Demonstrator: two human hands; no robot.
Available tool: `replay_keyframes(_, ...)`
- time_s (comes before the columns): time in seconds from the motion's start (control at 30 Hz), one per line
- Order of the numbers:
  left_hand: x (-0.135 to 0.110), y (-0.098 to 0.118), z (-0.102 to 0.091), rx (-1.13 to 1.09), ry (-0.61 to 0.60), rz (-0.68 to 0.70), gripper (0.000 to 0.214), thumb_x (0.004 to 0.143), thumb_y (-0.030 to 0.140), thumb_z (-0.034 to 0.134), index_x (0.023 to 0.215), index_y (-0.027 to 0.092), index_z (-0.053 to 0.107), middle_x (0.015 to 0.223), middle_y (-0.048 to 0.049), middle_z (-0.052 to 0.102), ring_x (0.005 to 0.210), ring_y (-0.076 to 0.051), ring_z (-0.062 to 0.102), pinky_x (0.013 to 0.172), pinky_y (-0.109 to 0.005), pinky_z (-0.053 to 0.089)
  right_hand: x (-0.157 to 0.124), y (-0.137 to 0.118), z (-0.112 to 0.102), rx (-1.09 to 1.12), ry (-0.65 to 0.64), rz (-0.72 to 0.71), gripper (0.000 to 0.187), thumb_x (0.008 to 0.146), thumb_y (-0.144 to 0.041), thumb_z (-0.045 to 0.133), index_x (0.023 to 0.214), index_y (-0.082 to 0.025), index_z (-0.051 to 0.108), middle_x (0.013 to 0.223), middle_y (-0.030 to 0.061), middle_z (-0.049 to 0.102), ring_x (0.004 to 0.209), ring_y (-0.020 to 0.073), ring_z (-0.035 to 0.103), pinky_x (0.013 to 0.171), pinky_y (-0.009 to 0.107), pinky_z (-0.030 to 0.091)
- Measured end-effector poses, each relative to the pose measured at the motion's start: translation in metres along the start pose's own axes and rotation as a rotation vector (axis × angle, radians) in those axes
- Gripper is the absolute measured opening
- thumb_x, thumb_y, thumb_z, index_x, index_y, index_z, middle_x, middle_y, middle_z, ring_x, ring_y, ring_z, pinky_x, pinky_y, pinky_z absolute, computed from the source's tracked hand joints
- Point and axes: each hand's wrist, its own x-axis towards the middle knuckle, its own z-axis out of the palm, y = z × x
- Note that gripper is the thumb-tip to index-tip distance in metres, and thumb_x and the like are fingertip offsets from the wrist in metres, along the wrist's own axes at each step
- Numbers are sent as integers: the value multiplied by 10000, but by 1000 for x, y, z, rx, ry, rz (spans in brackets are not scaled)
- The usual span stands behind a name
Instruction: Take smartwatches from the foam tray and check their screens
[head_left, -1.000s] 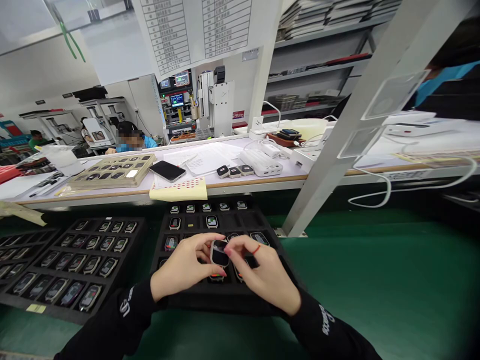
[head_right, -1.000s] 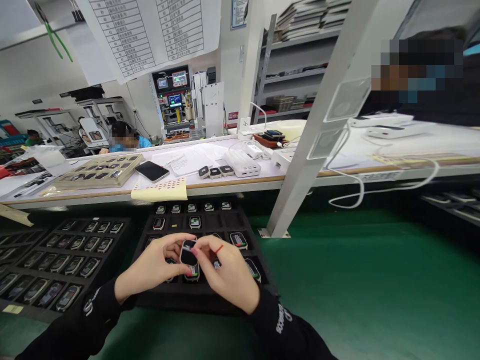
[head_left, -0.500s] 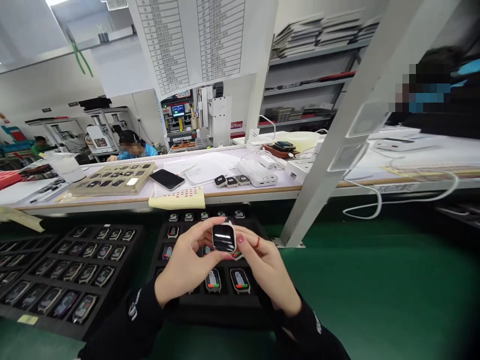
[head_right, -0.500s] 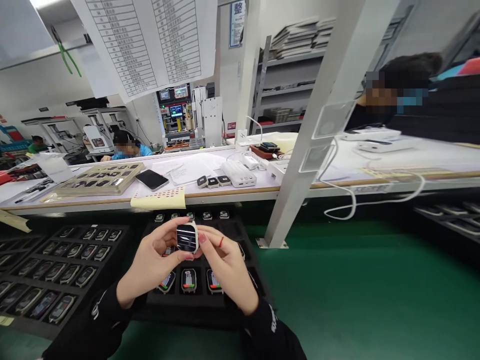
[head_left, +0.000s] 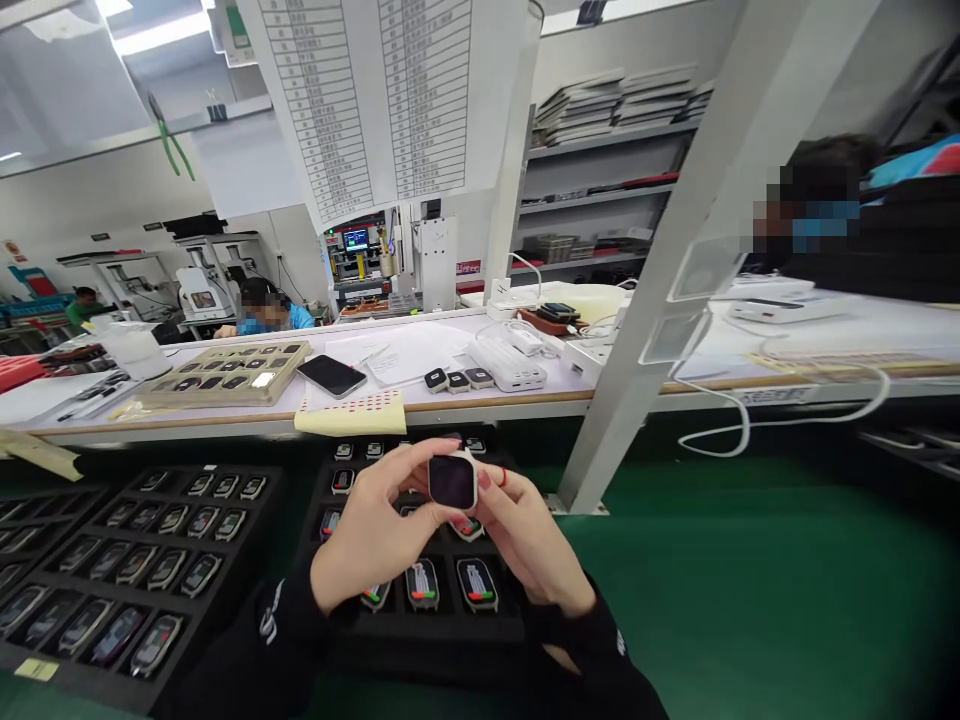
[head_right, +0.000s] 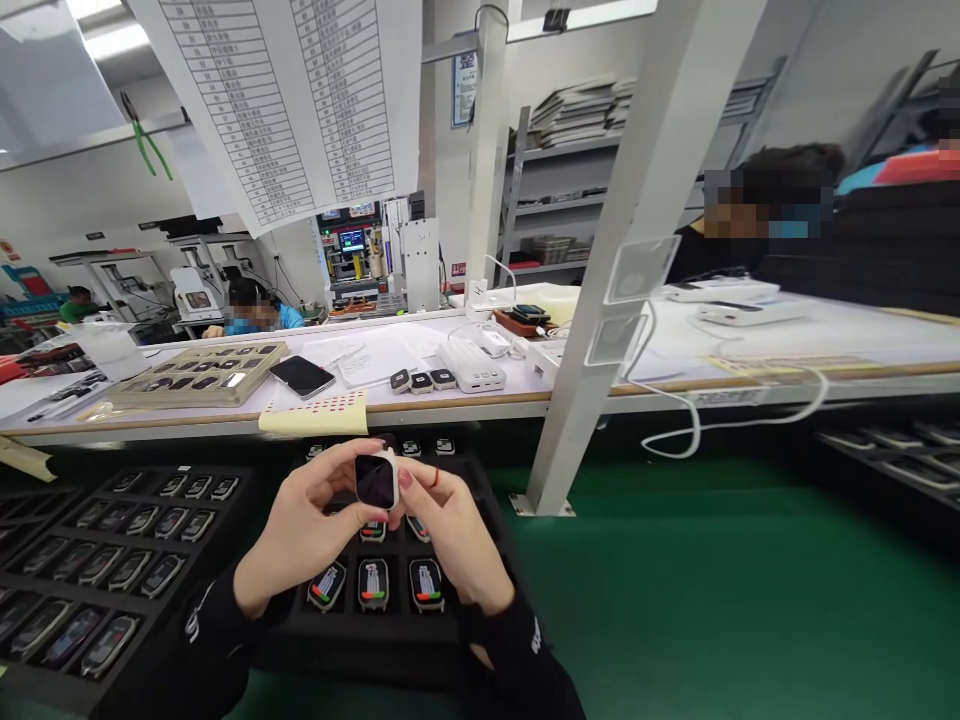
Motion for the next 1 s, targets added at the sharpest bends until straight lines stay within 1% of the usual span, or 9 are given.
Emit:
replay_keyframes(0.1, 15, -1, -7, 30, 22, 22, 458, 778, 139, 732, 1214, 255, 659, 1041, -47, 714, 897, -213, 689, 853, -345, 590, 5, 2, 0, -20, 85, -11, 452, 897, -608, 663, 979, -174, 759, 782, 54, 695, 605, 152, 585, 593, 270, 511)
replay_keyframes(0.23, 32, -7, -18, -8, 77, 4, 490, 801, 166, 715, 1271, 248, 603, 957, -34, 701, 834, -187, 663, 822, -334, 572, 5, -3, -10, -141, 287, -82, 376, 888, -524, 711, 1071, -200, 765, 1034, 91, 727, 733, 163, 617, 669, 269, 544)
replay_keyframes(0.3, 35, -10, -19, -41, 90, -5, 503, 809, 165, 712, 1288, 253, 588, 893, -14, 689, 793, -167, 653, 797, -310, 562, 2, -7, -15, -212, 361, -117, 360, 859, -499, 743, 1063, -203, 771, 1029, 98, 738, 751, 183, 634, 681, 290, 567)
replay_keyframes(0.4, 32, -12, -14, -64, 88, 4, 508, 823, 166, 712, 1304, 264, 581, 945, -17, 698, 809, -158, 654, 778, -284, 552, -3, -13, -19, -289, 398, -139, 352, 869, -476, 733, 1093, -206, 762, 1003, 99, 745, 754, 198, 652, 668, 304, 591)
replay_keyframes(0.5, 25, -12, -1, 9, 49, 35, 515, 814, 168, 739, 1299, 274, 600, 1044, -30, 708, 808, -153, 655, 752, -271, 549, -7, -20, -16, -341, 343, -190, 326, 932, -464, 664, 1136, -222, 742, 1041, 85, 733, 749, 178, 650, 675, 281, 597)
replay_keyframes(0.6, 18, -11, 11, 115, -4, 108, 532, 793, 155, 770, 1286, 291, 623, 1087, -25, 695, 784, -139, 644, 746, -265, 550, -11, -26, -11, -289, 222, -245, 297, 973, -416, 621, 1213, -263, 703, 1067, 58, 706, 761, 157, 640, 681, 249, 589)
replay_keyframes(0.7, 16, -11, 19, 202, -27, 200, 521, 796, 143, 767, 1284, 272, 634, 957, -6, 677, 729, -123, 605, 735, -260, 545, -13, -28, -11, -154, 102, -234, 295, 978, -367, 627, 1263, -302, 673, 979, 31, 686, 792, 158, 622, 653, 220, 575)
replay_keyframes(0.8, 17, -9, 22, 257, -23, 262, 504, 808, 124, 748, 1287, 237, 635, 820, 18, 627, 663, -109, 560, 701, -244, 532, -14, -26, -16, -39, 26, -186, 315, 969, -344, 651, 1283, -321, 659, 908, 18, 666, 778, 155, 599, 616, 203, 560)
replay_keyframes(1.0, 17, -8, 21, 248, -7, 291, 545, 774, 133, 794, 1284, 245, 637, 871, 10, 657, 658, -101, 565, 697, -232, 534, -12, -21, -28, 63, -61, -111, 317, 998, -393, 615, 1308, -344, 656, 1149, 43, 666, 714, 130, 608, 609, 224, 546)
